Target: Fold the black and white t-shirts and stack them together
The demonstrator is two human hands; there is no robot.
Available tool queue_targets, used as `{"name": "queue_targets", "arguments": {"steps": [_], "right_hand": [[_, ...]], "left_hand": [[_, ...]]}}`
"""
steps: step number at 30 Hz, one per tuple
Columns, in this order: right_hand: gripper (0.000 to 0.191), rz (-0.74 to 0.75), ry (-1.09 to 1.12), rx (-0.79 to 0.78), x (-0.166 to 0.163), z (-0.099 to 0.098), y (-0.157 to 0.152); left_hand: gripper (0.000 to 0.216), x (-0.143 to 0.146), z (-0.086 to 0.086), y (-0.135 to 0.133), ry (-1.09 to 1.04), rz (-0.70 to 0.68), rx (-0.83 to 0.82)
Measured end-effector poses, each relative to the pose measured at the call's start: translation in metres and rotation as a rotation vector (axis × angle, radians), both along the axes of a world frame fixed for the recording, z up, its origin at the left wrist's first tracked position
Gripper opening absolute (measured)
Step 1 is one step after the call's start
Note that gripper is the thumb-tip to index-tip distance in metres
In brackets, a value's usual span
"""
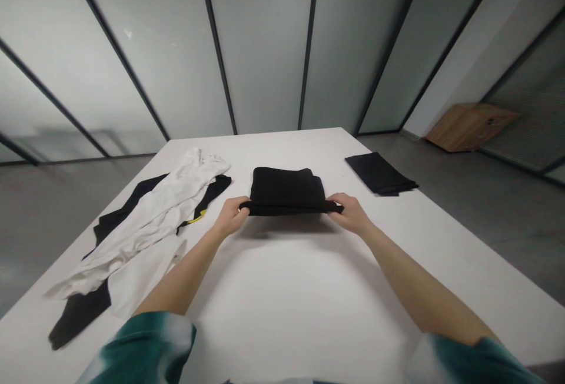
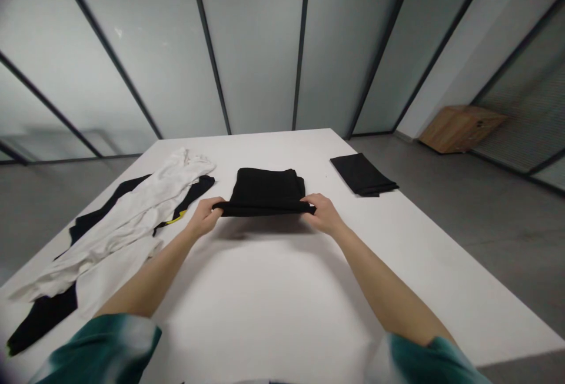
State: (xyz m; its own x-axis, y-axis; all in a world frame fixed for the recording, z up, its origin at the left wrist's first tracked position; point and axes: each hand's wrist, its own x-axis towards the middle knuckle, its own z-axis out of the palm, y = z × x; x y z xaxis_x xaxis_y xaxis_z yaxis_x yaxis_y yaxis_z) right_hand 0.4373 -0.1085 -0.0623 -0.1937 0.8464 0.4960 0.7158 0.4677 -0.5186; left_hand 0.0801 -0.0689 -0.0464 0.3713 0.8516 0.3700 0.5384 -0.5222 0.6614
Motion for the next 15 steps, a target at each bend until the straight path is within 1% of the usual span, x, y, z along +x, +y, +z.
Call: {"name": "queue_targets", "arguments": {"steps": [2,4,6,7,9,11,13,15], "right_hand": [[0.013,0.022,0.085,-0.073,0.000,0.019,-0.007],[0.010,0.017,0.182,-0.124,-0.003,0.037,-0.009],[0.014,-0.013,0.286,-0.146,-0.007,0.048,-0.003],[0.018,-0.031,0.330,-0.157,-0.010,0.050,0.004],[0.023,-0.075,0.384,-0.191,-0.015,0.047,0.023],[0.024,-0.139,0.387,-0.224,-0.020,0.035,0.047],[0.023,-0.214,0.324,-0.264,-0.023,0.020,0.068],[0.024,-0.287,0.202,-0.325,-0.025,0.005,0.083]], "left_hand": [[0.013,-0.004,0.020,-0.004,-0.061,-0.048,-0.055],[0.012,-0.006,0.035,-0.004,-0.152,-0.037,-0.077],[0.014,-0.003,0.041,0.005,-0.252,0.033,-0.078],[0.015,0.000,0.040,0.012,-0.301,0.074,-0.089],[0.016,0.008,0.031,0.032,-0.392,0.136,-0.159],[0.021,0.016,0.014,0.055,-0.448,0.172,-0.260],[0.023,0.024,-0.006,0.077,-0.424,0.228,-0.337],[0.021,0.029,-0.024,0.093,-0.324,0.303,-0.360]]}}
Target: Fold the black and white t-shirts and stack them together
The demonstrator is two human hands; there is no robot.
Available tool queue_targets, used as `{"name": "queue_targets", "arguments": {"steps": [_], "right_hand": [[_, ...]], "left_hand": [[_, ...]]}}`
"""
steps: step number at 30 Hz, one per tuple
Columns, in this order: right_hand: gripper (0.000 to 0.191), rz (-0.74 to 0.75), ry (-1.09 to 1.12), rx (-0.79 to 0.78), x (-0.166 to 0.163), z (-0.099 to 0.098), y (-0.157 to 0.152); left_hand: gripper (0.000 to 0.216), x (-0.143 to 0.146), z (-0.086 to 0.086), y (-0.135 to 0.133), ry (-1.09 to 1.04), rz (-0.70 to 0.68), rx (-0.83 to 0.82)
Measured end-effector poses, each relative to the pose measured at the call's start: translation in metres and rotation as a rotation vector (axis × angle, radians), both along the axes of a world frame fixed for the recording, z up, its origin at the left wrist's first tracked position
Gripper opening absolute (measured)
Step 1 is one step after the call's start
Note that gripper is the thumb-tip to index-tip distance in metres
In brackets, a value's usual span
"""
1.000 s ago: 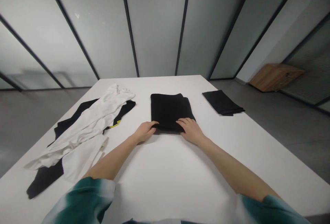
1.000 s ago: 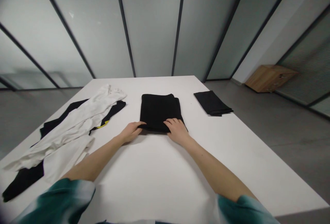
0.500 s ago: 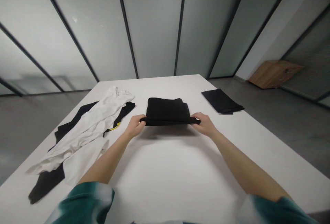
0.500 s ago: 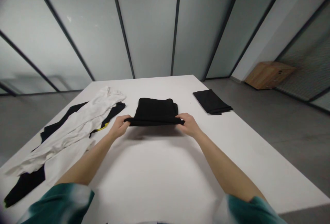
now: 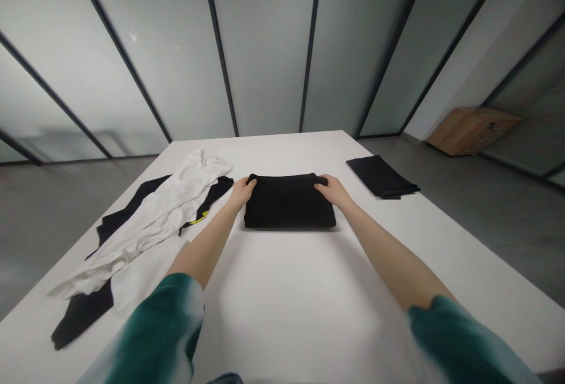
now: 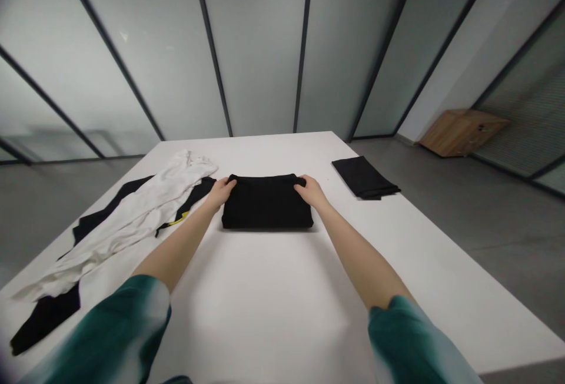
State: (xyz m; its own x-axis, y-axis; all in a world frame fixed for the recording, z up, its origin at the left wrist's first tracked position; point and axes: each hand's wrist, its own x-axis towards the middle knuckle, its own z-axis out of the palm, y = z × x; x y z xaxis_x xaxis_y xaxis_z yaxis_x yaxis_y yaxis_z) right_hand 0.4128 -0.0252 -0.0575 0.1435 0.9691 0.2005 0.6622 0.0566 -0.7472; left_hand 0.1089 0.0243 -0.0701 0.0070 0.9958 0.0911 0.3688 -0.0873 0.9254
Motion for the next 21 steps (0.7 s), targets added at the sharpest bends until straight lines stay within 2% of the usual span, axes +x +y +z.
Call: {"name": "queue_targets", "arguments": {"steps": [2,4,7,9,10,12,14,17,21], "right_hand": [[0.027,-0.018,-0.139,-0.102,-0.002,-0.011,0.008],[0.035,-0.047,-0.276,-0.151,-0.005,-0.015,0.008],[0.049,-0.096,-0.448,-0.012,-0.016,-0.009,-0.004],[0.052,0.002,-0.526,0.134,-0.027,-0.004,-0.015],[0.053,0.089,-0.559,0.175,-0.033,-0.003,-0.021],[0.056,0.241,-0.626,0.144,-0.040,-0.006,-0.032],[0.063,0.299,-0.675,-0.014,-0.041,-0.014,-0.040],[0.072,0.295,-0.669,-0.191,-0.030,-0.031,-0.044],[0.072,0.262,-0.589,-0.165,-0.018,-0.044,-0.044]], "left_hand": [[0.016,0.002,-0.013,0.009,0.140,0.039,-0.019],[0.016,0.003,-0.017,0.010,0.263,0.088,0.036],[0.037,0.006,-0.011,-0.005,0.424,0.134,0.309],[0.045,0.012,-0.004,-0.022,0.551,0.023,0.463],[0.048,0.016,-0.001,-0.031,0.626,-0.070,0.486],[0.058,0.021,-0.001,-0.047,0.784,-0.244,0.407],[0.072,0.021,-0.007,-0.058,0.901,-0.341,0.250],[0.078,0.015,-0.019,-0.063,0.936,-0.391,0.125],[0.079,0.007,-0.027,-0.060,0.901,-0.386,0.158]]}}
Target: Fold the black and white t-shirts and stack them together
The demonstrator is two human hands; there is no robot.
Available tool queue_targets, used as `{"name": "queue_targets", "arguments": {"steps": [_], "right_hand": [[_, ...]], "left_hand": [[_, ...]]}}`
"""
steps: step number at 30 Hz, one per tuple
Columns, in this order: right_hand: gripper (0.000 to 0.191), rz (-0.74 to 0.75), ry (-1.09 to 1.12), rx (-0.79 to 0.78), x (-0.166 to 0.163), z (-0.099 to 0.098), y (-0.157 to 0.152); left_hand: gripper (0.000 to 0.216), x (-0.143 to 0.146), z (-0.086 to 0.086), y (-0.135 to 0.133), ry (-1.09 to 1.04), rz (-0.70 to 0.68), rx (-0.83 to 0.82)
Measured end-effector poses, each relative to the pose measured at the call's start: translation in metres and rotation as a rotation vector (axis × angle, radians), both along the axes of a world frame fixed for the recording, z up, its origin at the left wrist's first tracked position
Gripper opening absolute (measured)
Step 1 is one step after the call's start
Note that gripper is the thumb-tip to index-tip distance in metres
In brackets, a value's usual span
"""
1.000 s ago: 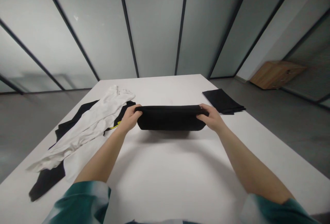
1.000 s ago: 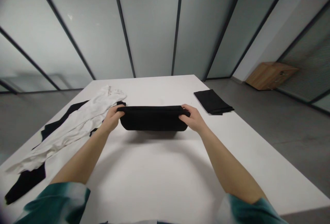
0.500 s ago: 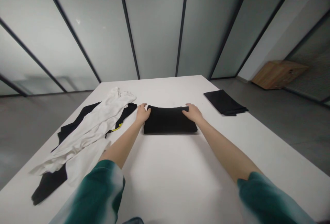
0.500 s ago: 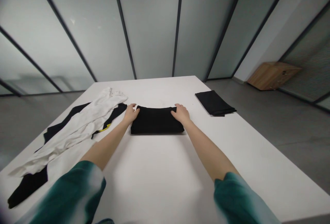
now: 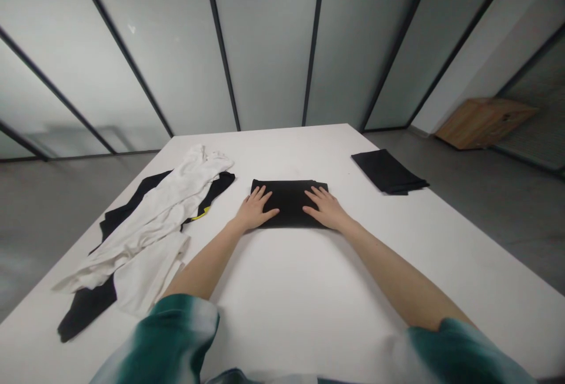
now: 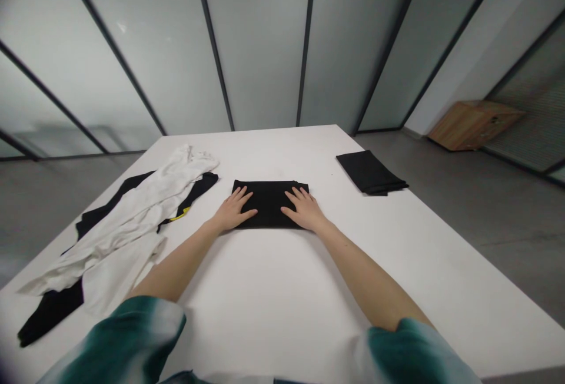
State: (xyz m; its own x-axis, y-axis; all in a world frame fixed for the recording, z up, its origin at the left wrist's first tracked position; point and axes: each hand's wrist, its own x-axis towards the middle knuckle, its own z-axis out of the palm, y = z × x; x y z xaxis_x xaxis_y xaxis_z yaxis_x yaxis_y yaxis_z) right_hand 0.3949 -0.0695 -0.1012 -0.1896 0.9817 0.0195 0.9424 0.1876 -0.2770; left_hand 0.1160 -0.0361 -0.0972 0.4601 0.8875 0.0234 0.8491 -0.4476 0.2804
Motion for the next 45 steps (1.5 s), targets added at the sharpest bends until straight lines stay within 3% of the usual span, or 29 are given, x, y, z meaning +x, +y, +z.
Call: {"name": "queue_targets", "arguments": {"steps": [12,20,23,26,31,35,45], "right_hand": [[0.058,-0.025,0.191,0.084,-0.002,-0.004,0.000],[0.033,-0.011,0.570,0.162,0.013,-0.013,0.007],[0.027,-0.138,0.744,0.282,0.023,-0.013,0.010],[0.026,-0.337,0.797,0.396,0.034,-0.012,0.014],[0.022,-0.505,0.781,0.363,0.043,-0.013,0.018],[0.026,-0.512,0.691,0.335,0.042,-0.013,0.018],[0.058,-0.474,0.193,0.167,0.029,-0.008,0.014]], "left_hand": [[0.070,-0.001,-0.007,0.005,-0.138,0.005,0.007],[0.049,-0.015,-0.010,0.012,-0.497,-0.058,-0.053],[0.035,-0.021,-0.010,0.016,-0.709,0.062,-0.044],[0.024,-0.025,-0.008,0.020,-0.780,0.281,0.089],[0.020,-0.030,-0.007,0.027,-0.769,0.489,0.113],[0.022,-0.034,-0.010,0.030,-0.848,0.525,0.103],[0.021,-0.034,-0.012,0.029,-0.933,0.547,0.086]]}}
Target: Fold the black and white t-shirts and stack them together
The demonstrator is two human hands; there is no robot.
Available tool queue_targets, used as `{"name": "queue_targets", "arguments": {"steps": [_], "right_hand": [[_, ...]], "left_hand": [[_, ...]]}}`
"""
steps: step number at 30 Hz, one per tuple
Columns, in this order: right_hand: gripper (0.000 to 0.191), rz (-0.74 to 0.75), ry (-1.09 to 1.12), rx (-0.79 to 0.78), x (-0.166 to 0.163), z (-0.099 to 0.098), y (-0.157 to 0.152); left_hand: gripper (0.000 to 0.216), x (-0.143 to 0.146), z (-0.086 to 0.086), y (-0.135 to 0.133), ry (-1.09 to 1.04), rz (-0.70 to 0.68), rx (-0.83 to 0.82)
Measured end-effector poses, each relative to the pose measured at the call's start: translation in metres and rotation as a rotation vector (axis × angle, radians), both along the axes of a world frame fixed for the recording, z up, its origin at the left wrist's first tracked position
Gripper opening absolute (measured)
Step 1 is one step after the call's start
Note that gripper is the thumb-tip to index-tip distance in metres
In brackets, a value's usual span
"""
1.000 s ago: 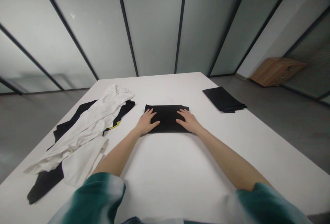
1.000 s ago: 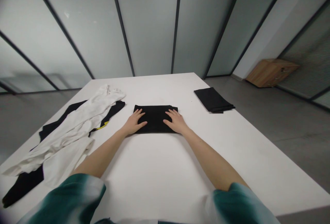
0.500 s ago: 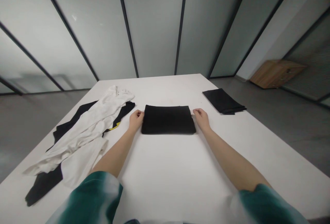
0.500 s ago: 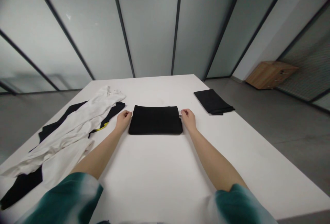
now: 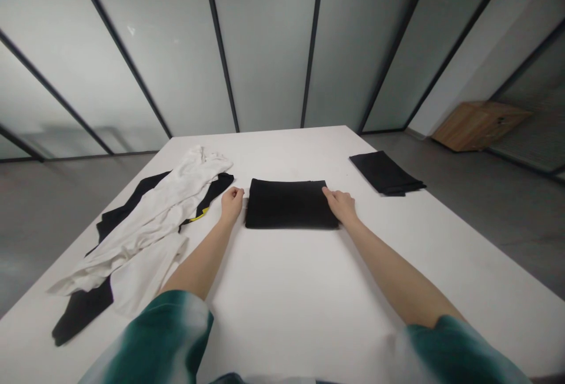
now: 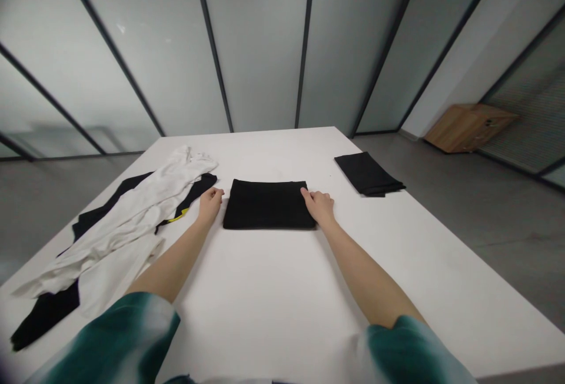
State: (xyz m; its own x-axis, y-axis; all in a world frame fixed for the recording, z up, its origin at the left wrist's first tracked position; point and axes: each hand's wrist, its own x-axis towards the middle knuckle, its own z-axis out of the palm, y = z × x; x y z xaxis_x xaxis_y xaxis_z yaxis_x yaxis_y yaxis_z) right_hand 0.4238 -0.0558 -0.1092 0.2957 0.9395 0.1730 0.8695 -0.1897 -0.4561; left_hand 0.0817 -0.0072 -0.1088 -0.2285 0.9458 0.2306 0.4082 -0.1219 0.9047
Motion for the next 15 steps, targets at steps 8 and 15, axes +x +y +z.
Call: {"name": "queue_targets", "arguments": {"steps": [8,15], "right_hand": [[0.049,0.049,-0.008,-0.079,-0.006,0.001,0.002],[0.045,0.284,0.420,-0.027,-0.015,0.011,0.000]], "left_hand": [[0.021,-0.001,0.000,0.000,0.005,-0.004,-0.004],[0.021,0.004,-0.001,-0.001,0.034,-0.037,-0.009]]}}
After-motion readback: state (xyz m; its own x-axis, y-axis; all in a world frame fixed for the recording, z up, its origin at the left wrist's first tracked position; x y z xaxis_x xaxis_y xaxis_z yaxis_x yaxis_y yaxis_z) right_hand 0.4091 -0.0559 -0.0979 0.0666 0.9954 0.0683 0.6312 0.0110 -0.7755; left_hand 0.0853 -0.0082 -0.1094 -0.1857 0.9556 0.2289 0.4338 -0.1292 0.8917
